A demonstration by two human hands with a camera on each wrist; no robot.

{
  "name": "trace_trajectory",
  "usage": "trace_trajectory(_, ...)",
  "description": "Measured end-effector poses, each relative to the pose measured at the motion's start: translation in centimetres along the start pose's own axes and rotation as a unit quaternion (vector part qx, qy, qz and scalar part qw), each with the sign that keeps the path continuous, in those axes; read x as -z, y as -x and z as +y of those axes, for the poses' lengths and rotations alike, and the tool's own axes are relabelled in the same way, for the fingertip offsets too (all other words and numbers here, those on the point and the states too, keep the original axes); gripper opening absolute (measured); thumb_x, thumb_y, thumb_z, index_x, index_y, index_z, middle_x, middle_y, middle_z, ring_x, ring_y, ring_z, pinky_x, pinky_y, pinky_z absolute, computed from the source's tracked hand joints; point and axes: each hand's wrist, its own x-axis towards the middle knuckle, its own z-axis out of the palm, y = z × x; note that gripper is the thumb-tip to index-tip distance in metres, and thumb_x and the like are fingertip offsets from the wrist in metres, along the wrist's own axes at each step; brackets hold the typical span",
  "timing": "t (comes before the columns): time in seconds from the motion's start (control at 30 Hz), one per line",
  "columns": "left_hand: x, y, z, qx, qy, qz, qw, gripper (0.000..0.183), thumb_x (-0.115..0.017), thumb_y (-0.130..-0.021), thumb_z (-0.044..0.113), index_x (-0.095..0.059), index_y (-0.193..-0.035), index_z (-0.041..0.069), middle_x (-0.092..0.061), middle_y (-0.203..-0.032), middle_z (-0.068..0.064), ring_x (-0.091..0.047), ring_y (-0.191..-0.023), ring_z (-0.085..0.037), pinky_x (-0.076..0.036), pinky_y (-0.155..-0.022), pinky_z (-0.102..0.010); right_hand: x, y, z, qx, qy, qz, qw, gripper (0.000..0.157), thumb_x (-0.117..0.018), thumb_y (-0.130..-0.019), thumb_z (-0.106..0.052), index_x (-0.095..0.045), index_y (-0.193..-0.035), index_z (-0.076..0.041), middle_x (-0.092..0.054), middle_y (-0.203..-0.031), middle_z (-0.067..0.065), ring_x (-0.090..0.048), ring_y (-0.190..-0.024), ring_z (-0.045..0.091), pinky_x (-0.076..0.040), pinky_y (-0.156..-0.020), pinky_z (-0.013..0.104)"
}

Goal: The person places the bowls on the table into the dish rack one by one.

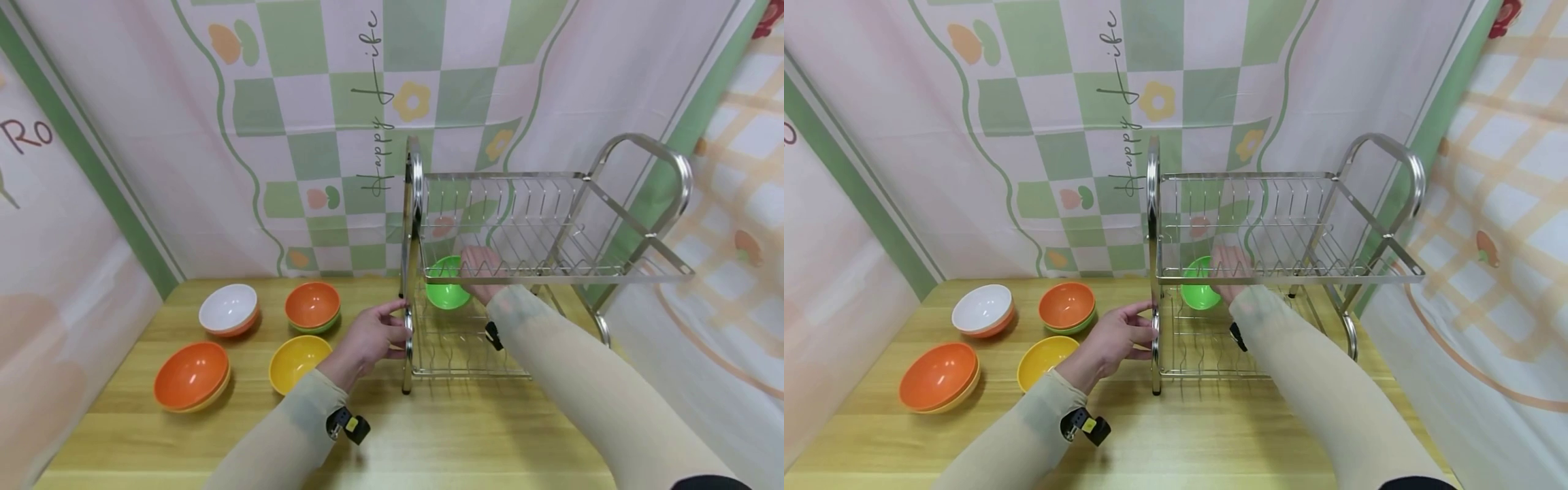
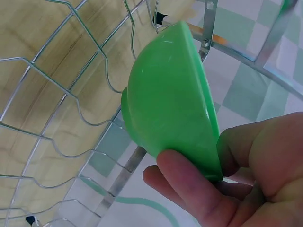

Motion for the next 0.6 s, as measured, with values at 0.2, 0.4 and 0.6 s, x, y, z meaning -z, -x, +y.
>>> trace_trajectory(0.2, 0.0, 0.0, 0.0, -0.002, -0.003, -0.002, 1.0000, 0.068, -0.067, -0.084, -0.013, -0.056, -0.143, 0.019, -0.060, -0.106, -0.016, -0.064, -0.084, -0.028, -0.061, -0.073, -0.042, 1.1, 0.5, -1.4, -0.027, -0.085, -0.048, 0.995, 0.018, -0.038, -0.080, 0.007, -0.047, -0.074, -0.008, -0.048, -0.063, 0.005, -0.045, -0.051, 0.019, -0.043, -0.043, 0.029)
trace_trajectory(0.4, -0.1, 0.0, 0.0, -0.001, -0.004, -0.001, 1.0000, 0.068, -0.067, -0.084, -0.013, -0.056, -0.143, 0.019, -0.060, -0.106, -0.016, -0.064, -0.084, -0.028, -0.061, -0.073, -0.042, 0.5, 0.1, -0.8, -0.053, -0.240, -0.071, 0.967, 0.022, -0.039, -0.096, 0.000, -0.054, -0.111, 0.001, -0.051, -0.069, 0.002, -0.042, -0.045, 0.009, -0.037, -0.033, 0.019)
trace_trajectory(0.6, 0.0, 0.0, -0.1, -0.005, -0.004, 0.001, 1.0000, 0.068, -0.067, -0.084, -0.013, -0.056, -0.143, 0.018, -0.060, -0.105, -0.015, -0.063, -0.082, -0.027, -0.061, -0.071, -0.042, -0.3, -0.5, 0.8, -0.099, -0.287, -0.099, 0.948, 0.014, -0.056, -0.081, 0.001, -0.065, -0.091, 0.006, -0.065, -0.077, 0.014, -0.067, -0.056, 0.023, -0.060, -0.053, 0.035)
